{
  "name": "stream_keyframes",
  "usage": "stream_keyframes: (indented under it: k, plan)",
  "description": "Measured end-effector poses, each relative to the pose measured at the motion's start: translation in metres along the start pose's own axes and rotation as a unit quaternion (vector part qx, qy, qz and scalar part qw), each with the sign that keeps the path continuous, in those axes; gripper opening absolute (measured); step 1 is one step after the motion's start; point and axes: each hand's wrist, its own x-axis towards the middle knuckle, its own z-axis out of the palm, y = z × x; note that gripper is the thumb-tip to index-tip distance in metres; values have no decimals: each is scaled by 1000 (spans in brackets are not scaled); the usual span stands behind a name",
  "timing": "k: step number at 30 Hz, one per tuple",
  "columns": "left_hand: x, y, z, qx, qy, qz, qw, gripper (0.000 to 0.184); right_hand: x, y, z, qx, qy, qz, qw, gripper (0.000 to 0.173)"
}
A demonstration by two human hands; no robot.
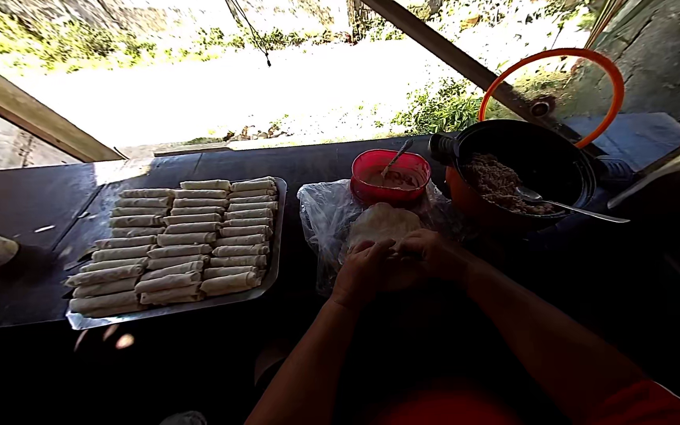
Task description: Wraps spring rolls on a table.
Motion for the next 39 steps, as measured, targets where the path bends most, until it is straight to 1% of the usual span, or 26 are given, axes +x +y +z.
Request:
stream_keyframes:
  k: [5,11,13,15,18,21,24,26,29,32,35,39]
  plan:
    - [0,1,0,21,-11,19,1000,37,1,-1,2,3,6,12,1000,27]
    - [3,4,1,13,-21,-4,1000,35,1,-1,-1,42,10,30,999,24]
    - [3,3,2,14,-21,-4,1000,34,-2,4,-1,75,25,30,996,26]
    - [3,3,2,17,-18,-4,1000,34,-5,8,1,90,47,12,995,26]
    - [2,2,3,27,-8,6,1000,32,-8,10,7,54,77,-16,995,22]
    - [1,2,4,31,-4,12,999,33,-7,5,9,17,89,-11,996,22]
    - [1,2,5,26,-6,2,1000,34,-6,4,11,12,84,1,996,22]
    - [2,2,5,29,-5,1,1000,34,-5,5,10,32,83,5,996,24]
    - [3,3,5,33,-4,1,999,33,-4,4,7,70,81,17,994,30]
    - [3,3,5,38,-5,-2,999,35,-2,1,4,60,65,33,996,27]
    - [3,4,3,34,-18,-18,999,37,1,-5,-1,56,32,70,995,24]
    - [5,5,2,27,-21,-30,999,40,9,-14,-8,52,-17,135,989,28]
